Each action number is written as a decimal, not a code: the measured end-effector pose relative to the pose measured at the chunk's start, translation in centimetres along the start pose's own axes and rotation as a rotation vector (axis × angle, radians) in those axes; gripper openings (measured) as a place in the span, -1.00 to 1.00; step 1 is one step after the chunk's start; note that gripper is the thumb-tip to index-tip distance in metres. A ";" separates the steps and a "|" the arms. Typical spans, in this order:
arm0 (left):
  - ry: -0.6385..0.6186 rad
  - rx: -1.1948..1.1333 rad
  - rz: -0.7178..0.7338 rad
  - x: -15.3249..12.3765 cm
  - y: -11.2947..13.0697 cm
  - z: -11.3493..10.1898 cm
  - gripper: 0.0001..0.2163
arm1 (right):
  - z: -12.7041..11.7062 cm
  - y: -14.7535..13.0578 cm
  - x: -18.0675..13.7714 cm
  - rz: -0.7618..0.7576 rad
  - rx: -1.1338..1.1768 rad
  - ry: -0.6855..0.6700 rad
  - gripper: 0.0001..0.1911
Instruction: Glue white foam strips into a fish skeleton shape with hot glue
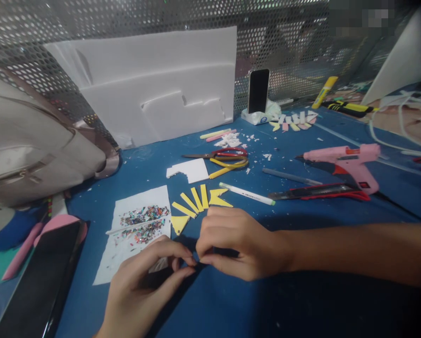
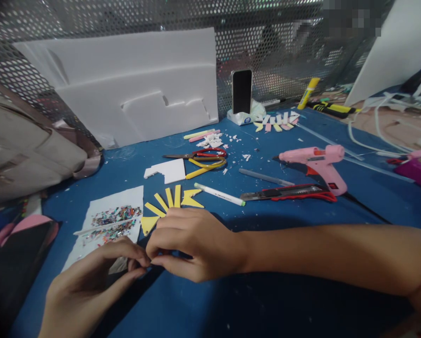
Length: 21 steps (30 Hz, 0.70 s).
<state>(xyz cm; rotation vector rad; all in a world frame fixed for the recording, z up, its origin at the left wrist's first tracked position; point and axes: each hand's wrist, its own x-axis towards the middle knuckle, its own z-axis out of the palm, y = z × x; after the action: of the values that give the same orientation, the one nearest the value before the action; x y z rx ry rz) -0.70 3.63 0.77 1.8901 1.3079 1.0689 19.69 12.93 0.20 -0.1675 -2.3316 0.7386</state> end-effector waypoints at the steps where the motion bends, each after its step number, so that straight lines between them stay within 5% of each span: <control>1: -0.003 0.002 -0.001 0.0 0.0 0.0 -0.84 | 0.0 0.0 0.0 0.000 0.001 0.000 -0.95; 21: 0.000 0.013 0.001 0.1 0.0 0.0 -0.85 | -0.1 -0.1 0.0 -0.007 -0.008 -0.009 -0.94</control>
<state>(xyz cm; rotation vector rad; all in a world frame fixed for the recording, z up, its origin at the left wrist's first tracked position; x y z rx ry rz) -0.71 3.72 0.78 1.9001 1.3172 1.0638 19.70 12.92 0.30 -0.1601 -2.3426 0.7280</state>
